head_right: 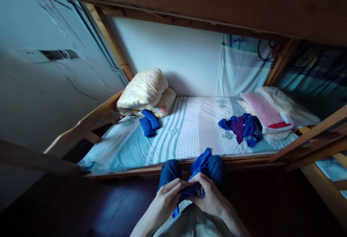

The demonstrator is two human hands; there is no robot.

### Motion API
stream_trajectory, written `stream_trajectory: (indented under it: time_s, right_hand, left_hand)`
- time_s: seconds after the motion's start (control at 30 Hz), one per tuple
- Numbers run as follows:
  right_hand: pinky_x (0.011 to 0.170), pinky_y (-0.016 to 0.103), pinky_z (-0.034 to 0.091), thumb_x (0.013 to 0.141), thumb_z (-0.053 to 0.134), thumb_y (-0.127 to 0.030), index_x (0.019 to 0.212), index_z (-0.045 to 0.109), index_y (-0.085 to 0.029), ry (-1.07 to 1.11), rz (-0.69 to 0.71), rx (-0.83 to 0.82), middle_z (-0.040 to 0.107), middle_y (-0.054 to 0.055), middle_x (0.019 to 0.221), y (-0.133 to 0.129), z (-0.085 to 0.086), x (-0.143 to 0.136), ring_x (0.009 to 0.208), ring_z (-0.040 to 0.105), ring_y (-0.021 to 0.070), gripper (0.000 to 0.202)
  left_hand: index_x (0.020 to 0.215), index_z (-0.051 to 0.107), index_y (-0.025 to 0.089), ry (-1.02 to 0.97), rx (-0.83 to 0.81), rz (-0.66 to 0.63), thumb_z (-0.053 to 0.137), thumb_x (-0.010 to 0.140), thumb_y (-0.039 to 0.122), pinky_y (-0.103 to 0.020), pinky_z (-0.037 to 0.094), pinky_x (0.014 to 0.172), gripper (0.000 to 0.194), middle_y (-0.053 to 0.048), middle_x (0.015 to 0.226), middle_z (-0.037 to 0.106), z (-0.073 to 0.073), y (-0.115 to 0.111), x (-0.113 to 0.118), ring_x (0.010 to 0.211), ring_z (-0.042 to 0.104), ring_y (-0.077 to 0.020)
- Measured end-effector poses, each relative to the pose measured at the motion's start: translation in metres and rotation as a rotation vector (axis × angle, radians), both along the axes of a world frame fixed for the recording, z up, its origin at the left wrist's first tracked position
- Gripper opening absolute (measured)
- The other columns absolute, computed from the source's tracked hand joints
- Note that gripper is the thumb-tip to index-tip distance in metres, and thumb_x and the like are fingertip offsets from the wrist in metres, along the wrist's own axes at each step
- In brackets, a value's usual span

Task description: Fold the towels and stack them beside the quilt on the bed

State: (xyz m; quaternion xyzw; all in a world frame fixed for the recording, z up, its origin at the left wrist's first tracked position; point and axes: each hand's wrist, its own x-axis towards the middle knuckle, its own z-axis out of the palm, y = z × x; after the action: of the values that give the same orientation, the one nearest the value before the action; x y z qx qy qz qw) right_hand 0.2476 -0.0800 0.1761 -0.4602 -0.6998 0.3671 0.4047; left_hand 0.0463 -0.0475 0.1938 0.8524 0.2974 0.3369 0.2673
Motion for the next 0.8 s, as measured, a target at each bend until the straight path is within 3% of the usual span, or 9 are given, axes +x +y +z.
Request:
stream_trajectory:
  time_s: [0.07,0.13,0.23,0.33,0.47,0.6,0.7,0.8]
  right_hand:
    - [0.083,0.026,0.053,0.093,0.069,-0.029,0.097,0.068,-0.02,0.003,0.091,-0.053,0.071,0.002,0.095,0.008,0.001,-0.002,0.089,0.068,0.0166,0.01]
    - [0.076,0.025,0.051,0.096,0.064,-0.03,0.09,0.069,-0.02,-0.001,0.146,-0.06,0.07,0.001,0.088,0.017,-0.004,-0.003,0.081,0.066,0.0153,0.012]
    - [0.073,0.026,0.049,0.097,0.062,-0.033,0.087,0.071,-0.019,-0.009,0.082,-0.074,0.071,0.002,0.083,0.033,-0.025,0.001,0.076,0.065,0.0152,0.02]
    - [0.074,0.027,0.048,0.097,0.061,-0.034,0.087,0.074,-0.018,-0.085,0.072,-0.077,0.072,0.003,0.083,0.045,-0.063,0.004,0.078,0.065,0.0165,0.023]
    - [0.077,0.028,0.045,0.093,0.063,-0.029,0.073,0.069,-0.018,-0.345,0.223,-0.045,0.07,0.003,0.076,0.054,-0.134,-0.011,0.077,0.062,0.0174,0.024]
    - [0.074,0.029,0.041,0.084,0.063,-0.014,0.064,0.062,-0.019,-0.61,0.106,-0.124,0.07,0.003,0.073,0.055,-0.193,-0.04,0.076,0.061,0.0189,0.021]
    - [0.079,0.031,0.043,0.085,0.062,-0.014,0.073,0.068,-0.019,-0.685,-0.007,-0.197,0.074,0.006,0.082,0.053,-0.208,-0.046,0.089,0.065,0.0235,0.015]
    - [0.086,0.033,0.046,0.09,0.059,-0.017,0.084,0.073,-0.019,-0.682,-0.096,-0.218,0.075,0.009,0.088,0.058,-0.198,-0.03,0.096,0.067,0.0253,0.016]
  left_hand:
    - [0.11,0.073,0.02,-0.056,-0.012,0.032,0.04,0.097,0.007,-0.016,0.056,0.07,0.038,-0.005,0.085,0.072,0.013,0.0,-0.004,0.076,0.073,-0.0126]
    - [0.103,0.073,0.02,-0.112,0.014,0.091,0.044,0.099,0.012,-0.015,0.055,0.065,0.031,-0.003,0.081,0.073,0.026,0.003,-0.01,0.07,0.073,-0.0116]
    - [0.093,0.072,0.018,-0.206,0.097,0.262,0.049,0.099,0.018,-0.014,0.054,0.06,0.024,-0.002,0.074,0.073,0.043,0.01,-0.021,0.061,0.07,-0.0113]
    - [0.086,0.071,0.017,-0.279,0.14,0.411,0.05,0.099,0.023,-0.015,0.053,0.054,0.025,0.0,0.067,0.072,0.059,0.014,-0.031,0.052,0.066,-0.011]
    - [0.079,0.073,0.019,-0.29,0.162,0.458,0.052,0.097,0.032,-0.018,0.051,0.049,0.031,-0.001,0.064,0.072,0.077,0.012,-0.038,0.049,0.065,-0.0128]
    - [0.08,0.074,0.022,-0.296,0.196,0.621,0.054,0.094,0.037,-0.021,0.054,0.051,0.029,-0.002,0.065,0.073,0.085,0.008,-0.054,0.052,0.066,-0.015]
    - [0.082,0.074,0.024,-0.319,0.207,0.804,0.058,0.09,0.044,-0.021,0.049,0.045,0.028,0.0,0.065,0.073,0.083,0.011,-0.077,0.048,0.062,-0.0138]
    - [0.082,0.073,0.022,-0.342,0.229,0.975,0.058,0.086,0.045,-0.02,0.041,0.041,0.027,0.001,0.063,0.07,0.077,0.021,-0.104,0.045,0.055,-0.0113]
